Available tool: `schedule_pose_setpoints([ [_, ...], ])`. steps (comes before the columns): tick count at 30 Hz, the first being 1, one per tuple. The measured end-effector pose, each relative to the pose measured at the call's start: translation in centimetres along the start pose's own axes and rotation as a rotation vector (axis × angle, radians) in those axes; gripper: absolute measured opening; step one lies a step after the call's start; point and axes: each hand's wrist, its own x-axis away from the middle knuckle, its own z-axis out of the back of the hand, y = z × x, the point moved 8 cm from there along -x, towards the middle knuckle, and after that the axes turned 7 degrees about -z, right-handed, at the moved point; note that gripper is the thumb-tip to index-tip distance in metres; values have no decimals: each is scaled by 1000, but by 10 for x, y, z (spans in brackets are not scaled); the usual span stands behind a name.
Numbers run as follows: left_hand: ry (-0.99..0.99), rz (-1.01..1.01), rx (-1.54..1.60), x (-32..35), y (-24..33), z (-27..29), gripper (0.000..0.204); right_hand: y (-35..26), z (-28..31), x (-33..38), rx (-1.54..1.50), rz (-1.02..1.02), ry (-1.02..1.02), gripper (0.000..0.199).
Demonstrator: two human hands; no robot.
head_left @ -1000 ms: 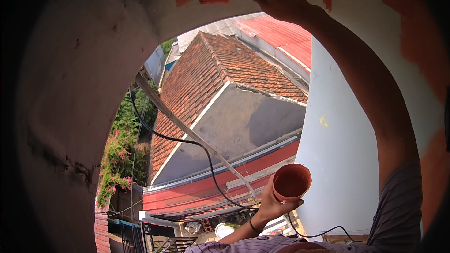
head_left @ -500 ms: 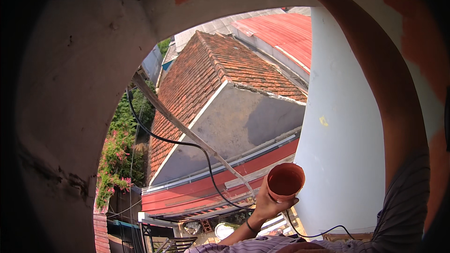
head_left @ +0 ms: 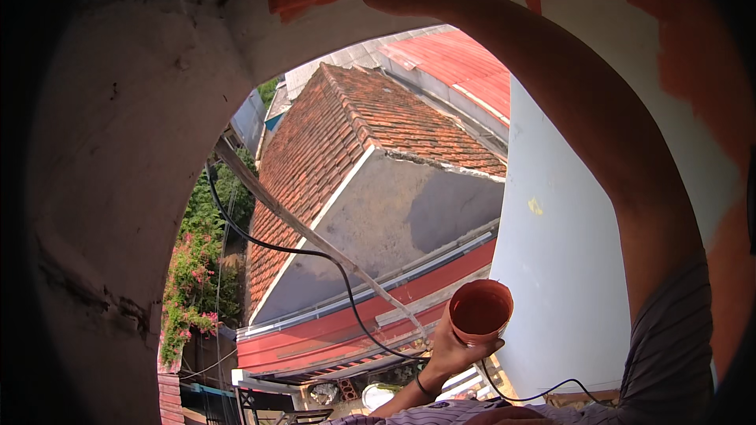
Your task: The person paints a white wall with red paint using a brush and a small container. They repeatedly dip the brush into the container and apply paint to the upper wall area near an archway, working from left to right.
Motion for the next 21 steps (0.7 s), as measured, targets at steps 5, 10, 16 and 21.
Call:
schedule_pose_setpoints([
  [5, -12, -12, 28, -5, -4, 0, 92, 9, -12, -8, 111, -69, -65, 22],
  [10, 3, -13, -26, 3, -5, 13, 94, 59, 32, 33, 316, -272, -70, 22],
  [16, 24, -25, -55, 10, -7, 20, 94, 13, 24, 34, 306, -72, -75, 25],
  [21, 3, -29, -19, 7, -10, 11, 96, -58, 0, -10, -77, 127, 12, 23],
])
